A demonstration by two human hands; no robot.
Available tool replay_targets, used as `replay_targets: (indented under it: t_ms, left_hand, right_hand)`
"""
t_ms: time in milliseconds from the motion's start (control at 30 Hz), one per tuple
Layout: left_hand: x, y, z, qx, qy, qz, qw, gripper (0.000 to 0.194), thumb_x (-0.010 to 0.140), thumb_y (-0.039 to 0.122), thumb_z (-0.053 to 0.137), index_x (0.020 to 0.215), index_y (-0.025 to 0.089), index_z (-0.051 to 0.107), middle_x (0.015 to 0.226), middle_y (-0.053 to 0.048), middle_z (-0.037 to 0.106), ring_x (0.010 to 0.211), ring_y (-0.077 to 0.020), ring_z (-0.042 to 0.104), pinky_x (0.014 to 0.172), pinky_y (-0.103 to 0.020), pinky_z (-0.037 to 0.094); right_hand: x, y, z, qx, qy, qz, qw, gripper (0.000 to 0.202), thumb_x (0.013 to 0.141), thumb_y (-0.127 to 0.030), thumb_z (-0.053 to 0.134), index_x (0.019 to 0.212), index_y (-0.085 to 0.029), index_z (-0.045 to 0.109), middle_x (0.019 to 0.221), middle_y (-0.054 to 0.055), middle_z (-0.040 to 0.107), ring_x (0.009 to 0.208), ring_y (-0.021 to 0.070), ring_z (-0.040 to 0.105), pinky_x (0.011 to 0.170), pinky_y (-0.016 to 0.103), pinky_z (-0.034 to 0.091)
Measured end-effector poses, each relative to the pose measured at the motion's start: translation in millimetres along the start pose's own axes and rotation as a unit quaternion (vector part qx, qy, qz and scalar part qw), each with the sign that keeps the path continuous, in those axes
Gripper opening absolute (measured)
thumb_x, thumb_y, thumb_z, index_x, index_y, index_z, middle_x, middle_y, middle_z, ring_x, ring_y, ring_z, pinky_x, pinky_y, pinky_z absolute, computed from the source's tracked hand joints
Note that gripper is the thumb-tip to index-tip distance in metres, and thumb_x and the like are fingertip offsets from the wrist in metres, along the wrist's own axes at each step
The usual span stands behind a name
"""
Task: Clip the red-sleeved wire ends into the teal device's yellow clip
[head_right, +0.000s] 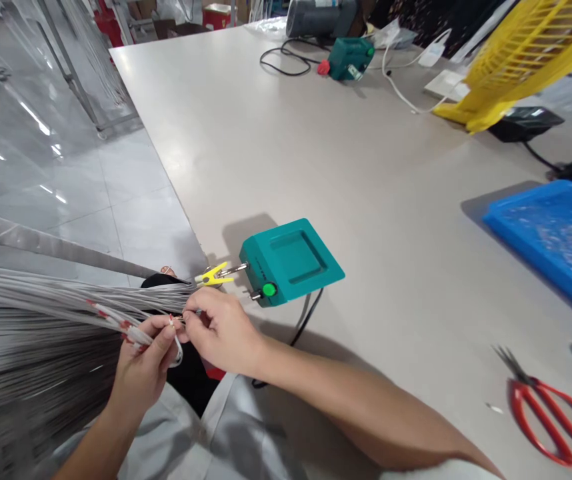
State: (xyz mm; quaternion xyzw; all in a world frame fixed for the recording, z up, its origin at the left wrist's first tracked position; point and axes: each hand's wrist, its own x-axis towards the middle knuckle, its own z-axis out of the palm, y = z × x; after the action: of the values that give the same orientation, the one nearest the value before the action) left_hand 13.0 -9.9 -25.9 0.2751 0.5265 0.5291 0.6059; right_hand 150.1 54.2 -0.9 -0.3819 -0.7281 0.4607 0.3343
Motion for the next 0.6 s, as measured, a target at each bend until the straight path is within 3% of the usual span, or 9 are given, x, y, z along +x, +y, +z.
replay_targets:
  t_ms: [100,233,333,433,600]
  left_hand:
    - [0.4,3.3,-0.1,-0.02,0.006,-0.008,1.0,0.012,0.078,0.026,0.062,0.072,0.016,0.061,0.063,0.002,0.06,0.041,-0.0011,0.035,0.038,-0.015,0.024]
    - [1.0,1.4,-2.3,-0.012,0.002,-0.017,1.0,0.012,0.078,0.026,0.062,0.072,0.016,0.061,0.059,0.003,0.057,0.041,-0.0012,0.035,0.037,-0.015,0.023]
    - [0.8,-1.8,-3.3,0.02,-0.014,-0.015,1.0,0.016,0.08,0.027,0.059,0.07,0.014,0.061,0.054,0.004,0.052,0.042,-0.0018,0.034,0.038,-0.016,0.023]
    - [0.4,-2.4,-1.9,0.034,-0.018,-0.016,0.999,0.016,0.08,0.027,0.059,0.073,0.013,0.062,0.058,0.002,0.054,0.043,-0.002,0.035,0.039,-0.016,0.024]
    - [1.0,3.2,2.3,-0.039,0.008,-0.025,0.999,0.014,0.076,0.027,0.063,0.07,0.015,0.059,0.06,0.002,0.059,0.039,-0.0001,0.034,0.037,-0.013,0.022]
  right_hand:
    - [-2.5,0.5,-1.1,-0.05,0.029,0.0,0.998,0.011,0.08,-0.016,0.047,0.075,-0.016,0.056,0.066,0.002,0.057,0.059,0.0109,0.051,0.054,0.022,0.042]
    - [-2.4,0.1,-3.3,0.006,0.028,-0.018,0.999,0.021,0.08,-0.021,0.053,0.099,-0.013,0.057,0.085,0.007,0.063,0.053,0.0079,0.053,0.052,0.021,0.046]
    - [1.0,-1.4,-3.6,0.044,-0.011,-0.002,0.999,0.009,0.079,-0.022,0.055,0.08,-0.015,0.061,0.074,0.004,0.063,0.053,0.0081,0.053,0.049,0.019,0.044]
    - [3.5,-2.1,-3.6,0.042,-0.037,-0.025,0.998,0.025,0.083,-0.015,0.047,0.06,-0.016,0.056,0.057,0.0,0.058,0.06,0.0101,0.055,0.061,0.021,0.045]
    - [0.2,3.0,-4.6,-0.051,0.013,-0.092,0.994,0.015,0.081,-0.014,0.044,0.07,-0.016,0.054,0.067,0.003,0.056,0.064,0.0121,0.052,0.061,0.024,0.044]
